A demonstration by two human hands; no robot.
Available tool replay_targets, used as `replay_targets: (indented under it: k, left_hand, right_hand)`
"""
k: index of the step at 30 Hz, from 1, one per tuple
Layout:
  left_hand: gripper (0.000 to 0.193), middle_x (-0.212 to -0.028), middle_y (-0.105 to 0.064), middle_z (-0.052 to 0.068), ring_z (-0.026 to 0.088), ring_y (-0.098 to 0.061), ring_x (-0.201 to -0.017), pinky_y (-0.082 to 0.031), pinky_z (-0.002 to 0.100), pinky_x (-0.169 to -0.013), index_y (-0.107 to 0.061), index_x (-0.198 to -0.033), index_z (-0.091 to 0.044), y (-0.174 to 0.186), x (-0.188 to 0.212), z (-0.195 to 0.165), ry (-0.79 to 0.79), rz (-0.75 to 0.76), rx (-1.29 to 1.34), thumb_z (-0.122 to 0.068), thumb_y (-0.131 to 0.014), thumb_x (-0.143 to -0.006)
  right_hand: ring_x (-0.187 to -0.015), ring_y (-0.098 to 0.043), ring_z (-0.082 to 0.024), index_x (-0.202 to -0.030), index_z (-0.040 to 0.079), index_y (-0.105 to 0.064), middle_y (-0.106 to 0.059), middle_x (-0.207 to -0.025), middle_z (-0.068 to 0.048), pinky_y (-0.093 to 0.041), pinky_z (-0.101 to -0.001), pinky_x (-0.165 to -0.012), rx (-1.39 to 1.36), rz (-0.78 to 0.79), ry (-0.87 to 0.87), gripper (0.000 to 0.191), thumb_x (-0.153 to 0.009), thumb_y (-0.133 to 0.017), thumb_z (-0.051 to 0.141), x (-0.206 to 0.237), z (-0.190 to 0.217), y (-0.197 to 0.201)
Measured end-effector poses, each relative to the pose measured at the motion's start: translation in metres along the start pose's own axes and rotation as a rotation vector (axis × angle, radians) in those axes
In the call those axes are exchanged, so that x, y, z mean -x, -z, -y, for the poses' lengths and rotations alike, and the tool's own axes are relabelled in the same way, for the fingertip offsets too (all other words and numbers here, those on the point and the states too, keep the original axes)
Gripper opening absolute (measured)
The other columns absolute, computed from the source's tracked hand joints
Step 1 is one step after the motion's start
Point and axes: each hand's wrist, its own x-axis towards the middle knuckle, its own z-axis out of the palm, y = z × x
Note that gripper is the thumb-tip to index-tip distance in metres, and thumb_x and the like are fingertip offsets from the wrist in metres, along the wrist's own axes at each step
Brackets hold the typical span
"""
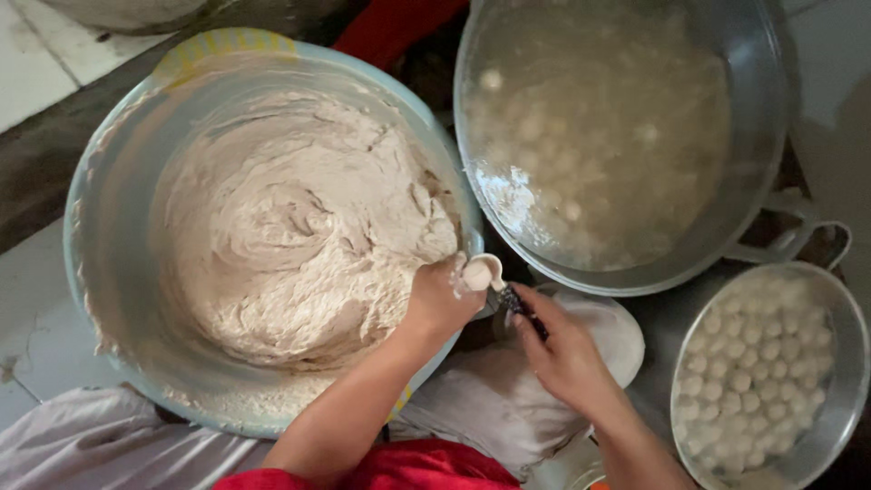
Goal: The person pinches portions of sticky batter from a large basin, presses them off a scoop into a pot of boiling water, and repeats this portioning cycle continuously. They then move to the stove and stir the cooking balls in the boiling pots with a spatula before resuming portioning.
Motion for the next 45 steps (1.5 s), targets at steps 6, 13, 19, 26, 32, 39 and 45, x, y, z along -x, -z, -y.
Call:
replay_targets:
  k: [6,13,19,26,32,39,45]
  left_hand:
    - [0.027,-0.077,-0.072,0.021,0.045,-0.069,-0.074,-0.054,0.052,-0.068,-0.07,-0.085,-0.003,0.013,-0.006,-0.009,0.182,0.071,-0.074,-0.023,-0.074,-0.067]
    - [0.052,-0.074,-0.069,0.027,0.046,-0.069,-0.077,-0.057,0.052,-0.072,-0.075,-0.079,0.0,0.028,-0.003,-0.018,0.317,-0.008,-0.165,-0.053,-0.077,-0.076]
    - [0.043,-0.075,-0.067,0.026,0.046,-0.067,-0.071,-0.056,0.049,-0.066,-0.072,-0.085,0.001,0.023,-0.001,-0.008,0.195,-0.116,-0.035,-0.041,-0.079,-0.082]
    - [0.026,-0.071,-0.068,0.018,0.041,-0.067,-0.07,-0.054,0.047,-0.061,-0.064,-0.078,-0.004,0.006,0.005,-0.009,0.216,-0.066,0.24,-0.025,-0.08,-0.083]
    - [0.019,-0.077,-0.069,0.02,0.042,-0.07,-0.076,-0.055,0.048,-0.064,-0.067,-0.083,-0.005,0.002,-0.001,0.001,0.153,0.038,0.15,-0.02,-0.076,-0.075]
    - [0.032,-0.083,-0.072,0.024,0.044,-0.07,-0.083,-0.055,0.053,-0.075,-0.069,-0.097,0.0,0.021,-0.019,0.0,0.233,0.234,-0.067,-0.019,-0.071,-0.07]
    - [0.053,-0.095,-0.069,0.033,0.049,-0.068,-0.09,-0.054,0.056,-0.079,-0.066,-0.1,0.008,0.1,-0.064,0.065,0.515,-0.029,-0.302,-0.044,-0.069,-0.087]
  right_hand:
    - [-0.055,-0.052,-0.008,-0.14,0.007,-0.059,-0.071,-0.087,0.0,-0.042,-0.026,-0.046,-0.485,0.233,-0.607,0.045,-0.096,-0.059,0.015,-0.006,-0.014,0.006]
    - [-0.08,-0.072,-0.026,-0.138,0.004,-0.061,-0.072,-0.104,-0.021,-0.056,-0.0345,-0.07,0.303,-0.191,-0.236,0.048,-0.091,-0.067,0.016,0.005,-0.053,0.058]
    - [-0.096,-0.07,-0.039,-0.132,0.008,-0.069,-0.072,-0.107,-0.024,-0.055,-0.0428,-0.079,0.538,-0.231,-0.32,0.042,-0.092,-0.071,0.017,-0.008,-0.049,0.081]
    - [-0.092,-0.067,-0.043,-0.151,0.011,-0.059,-0.07,-0.103,-0.032,-0.053,-0.0465,-0.077,0.089,0.166,-0.637,0.048,-0.103,-0.064,0.014,-0.01,-0.005,0.039]
    - [-0.088,-0.073,-0.019,-0.135,0.003,-0.061,-0.075,-0.105,-0.015,-0.057,-0.0329,-0.075,0.034,0.07,-0.184,0.044,-0.093,-0.067,0.017,-0.017,0.02,0.006]
    - [-0.054,-0.051,-0.009,-0.14,0.013,-0.062,-0.062,-0.072,-0.006,-0.04,-0.0275,-0.048,-0.231,0.27,-0.635,0.048,-0.093,-0.067,0.018,-0.023,-0.012,0.005]
    - [-0.091,-0.067,-0.022,-0.148,0.002,-0.054,-0.072,-0.109,-0.012,-0.055,-0.0364,-0.074,-0.003,-0.115,-0.148,0.048,-0.104,-0.064,0.021,-0.037,-0.085,0.049]
